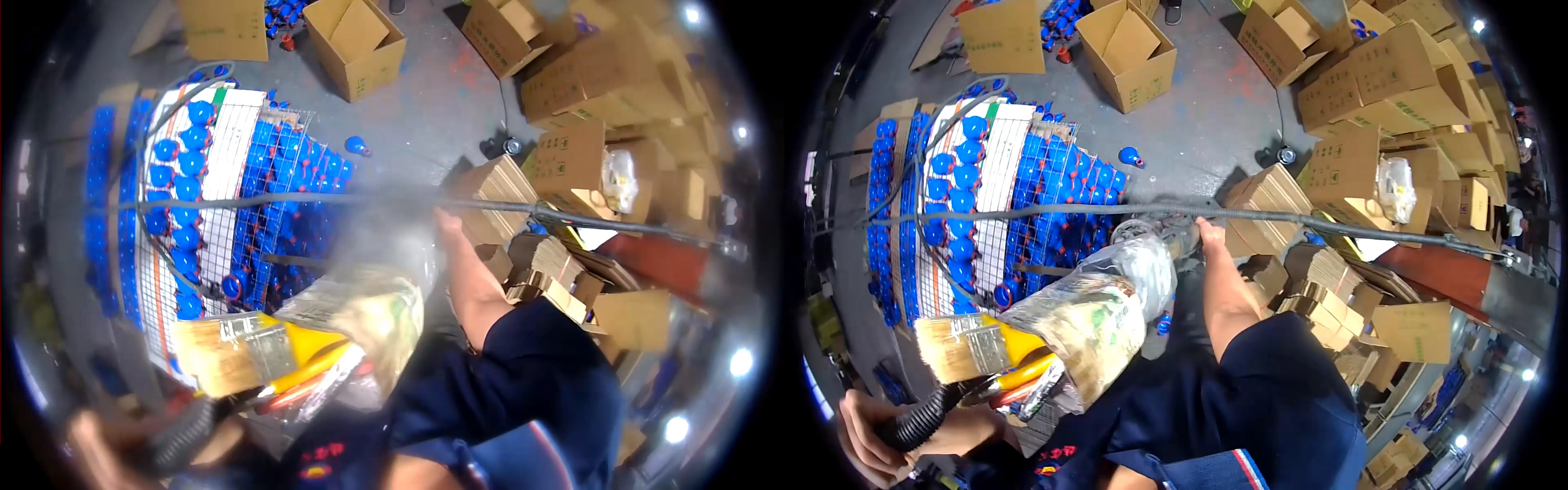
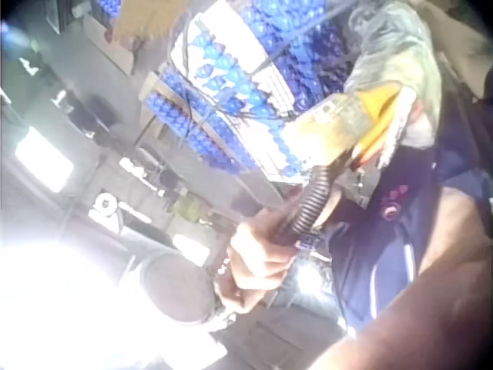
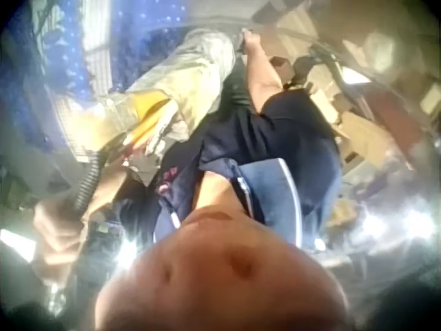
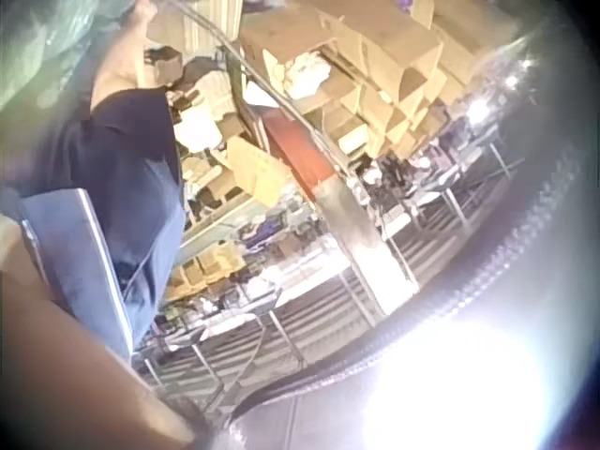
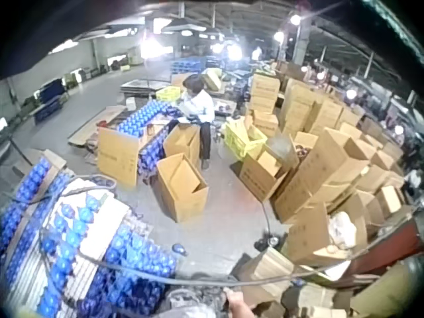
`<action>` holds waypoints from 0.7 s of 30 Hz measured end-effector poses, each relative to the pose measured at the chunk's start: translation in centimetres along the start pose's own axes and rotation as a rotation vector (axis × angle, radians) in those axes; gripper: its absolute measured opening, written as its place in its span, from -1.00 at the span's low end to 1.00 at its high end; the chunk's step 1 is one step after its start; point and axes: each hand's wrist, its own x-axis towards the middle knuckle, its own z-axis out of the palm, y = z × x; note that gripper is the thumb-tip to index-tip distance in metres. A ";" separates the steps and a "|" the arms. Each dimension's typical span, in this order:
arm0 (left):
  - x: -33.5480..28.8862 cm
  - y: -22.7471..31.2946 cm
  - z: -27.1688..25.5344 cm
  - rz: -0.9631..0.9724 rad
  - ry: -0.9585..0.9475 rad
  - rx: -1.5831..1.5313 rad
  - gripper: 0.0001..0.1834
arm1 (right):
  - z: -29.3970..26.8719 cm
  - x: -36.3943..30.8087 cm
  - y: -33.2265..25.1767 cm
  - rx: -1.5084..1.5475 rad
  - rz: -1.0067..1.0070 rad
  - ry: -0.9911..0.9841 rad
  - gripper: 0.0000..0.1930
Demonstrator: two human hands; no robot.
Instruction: The person paints blue plastic parts by dipping a brush into a red container and applying the paint to the interior of the objects, then sprays them with a canister while holding them by hand.
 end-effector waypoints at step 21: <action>-5.8 -27.0 -11.8 -1.693 0.232 1.059 -0.59 | 23.2 33.3 12.0 1.064 0.397 -0.341 -0.32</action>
